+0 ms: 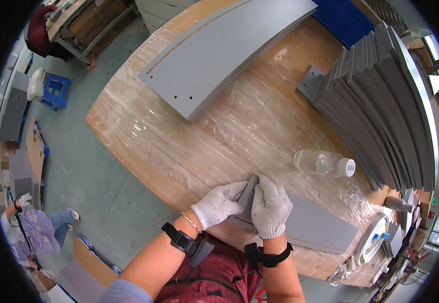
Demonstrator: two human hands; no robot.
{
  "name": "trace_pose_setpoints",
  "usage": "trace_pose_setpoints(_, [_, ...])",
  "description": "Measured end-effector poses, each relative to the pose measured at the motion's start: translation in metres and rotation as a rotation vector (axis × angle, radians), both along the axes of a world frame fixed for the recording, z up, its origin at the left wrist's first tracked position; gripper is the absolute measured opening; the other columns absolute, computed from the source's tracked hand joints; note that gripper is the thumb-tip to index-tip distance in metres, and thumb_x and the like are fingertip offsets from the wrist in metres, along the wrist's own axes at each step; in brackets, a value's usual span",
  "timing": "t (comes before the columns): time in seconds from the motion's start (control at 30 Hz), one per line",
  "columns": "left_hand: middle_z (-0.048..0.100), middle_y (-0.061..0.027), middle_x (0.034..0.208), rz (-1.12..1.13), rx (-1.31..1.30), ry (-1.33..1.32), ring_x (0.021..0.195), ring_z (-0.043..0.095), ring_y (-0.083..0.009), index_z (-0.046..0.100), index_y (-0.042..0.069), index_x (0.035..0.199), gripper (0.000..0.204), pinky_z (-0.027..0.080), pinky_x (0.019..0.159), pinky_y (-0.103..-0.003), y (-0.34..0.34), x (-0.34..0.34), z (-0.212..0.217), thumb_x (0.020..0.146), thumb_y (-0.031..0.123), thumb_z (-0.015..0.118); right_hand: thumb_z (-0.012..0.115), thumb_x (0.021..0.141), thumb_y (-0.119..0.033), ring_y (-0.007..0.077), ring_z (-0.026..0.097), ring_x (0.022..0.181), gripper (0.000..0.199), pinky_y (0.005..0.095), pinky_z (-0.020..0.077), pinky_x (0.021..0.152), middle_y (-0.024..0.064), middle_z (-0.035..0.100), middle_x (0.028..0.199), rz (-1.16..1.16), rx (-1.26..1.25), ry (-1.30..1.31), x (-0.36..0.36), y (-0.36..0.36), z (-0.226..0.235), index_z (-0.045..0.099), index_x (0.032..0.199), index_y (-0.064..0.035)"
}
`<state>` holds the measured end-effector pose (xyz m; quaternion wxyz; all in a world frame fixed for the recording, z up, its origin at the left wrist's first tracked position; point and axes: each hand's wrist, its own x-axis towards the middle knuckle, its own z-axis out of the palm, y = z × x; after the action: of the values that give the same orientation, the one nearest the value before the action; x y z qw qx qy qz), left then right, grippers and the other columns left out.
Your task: The person wipes a gray metal panel with a cloth, then uses a blue sanding block to smooth the edges. They flip the panel and repeat the sanding and wiping process on the other side. The person stacks the finished panel with others on the table.
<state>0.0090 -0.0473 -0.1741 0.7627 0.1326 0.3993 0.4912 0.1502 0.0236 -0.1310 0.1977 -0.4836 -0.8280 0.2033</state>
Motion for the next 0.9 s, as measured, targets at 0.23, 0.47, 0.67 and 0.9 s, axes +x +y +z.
trace_pose_setpoints(0.23, [0.053,-0.0116,0.147,0.012,0.021,0.013,0.134,0.053,-0.0193,0.036,-0.006,0.153,0.073,0.044,0.111,-0.033,0.000,0.000,-0.001,0.083,-0.013,0.057,0.072,0.085,-0.006,0.0351,0.069,0.077,0.021,0.0434,0.0558,0.068,0.0159,0.071,0.088,-0.055,0.002,-0.001,-0.001,0.008,-0.001,0.074,0.105,-0.0087])
trace_pose_setpoints(0.47, [0.058,-0.0135,0.142,0.006,-0.021,0.050,0.129,0.056,-0.0191,0.041,-0.008,0.150,0.065,0.045,0.109,-0.032,0.003,-0.002,0.008,0.086,-0.011,0.055,0.071,0.085,-0.007,0.0343,0.069,0.076,0.019,0.0417,0.0554,0.067,0.0138,0.070,0.086,0.027,0.027,0.008,0.008,0.010,-0.001,0.074,0.104,-0.0106])
trace_pose_setpoints(0.67, [0.057,-0.0182,0.142,0.132,-0.076,-0.253,0.130,0.056,-0.0268,0.046,-0.007,0.146,0.054,0.044,0.111,-0.039,0.002,0.000,-0.012,0.108,0.031,0.043,0.070,0.079,-0.012,0.0293,0.065,0.067,0.028,0.0419,0.0516,0.057,0.0077,0.063,0.076,0.340,0.038,-0.087,0.023,-0.006,0.003,0.071,0.107,-0.0130])
trace_pose_setpoints(0.9, [0.051,-0.0179,0.148,0.021,-0.079,-0.236,0.137,0.048,-0.0270,0.041,-0.007,0.149,0.077,0.037,0.116,-0.040,0.010,-0.005,0.005,0.106,0.058,0.038,0.065,0.080,-0.013,0.0255,0.064,0.063,0.026,0.0413,0.0511,0.053,0.0037,0.057,0.070,0.598,-0.096,-0.074,0.055,-0.063,0.016,0.070,0.105,-0.0123])
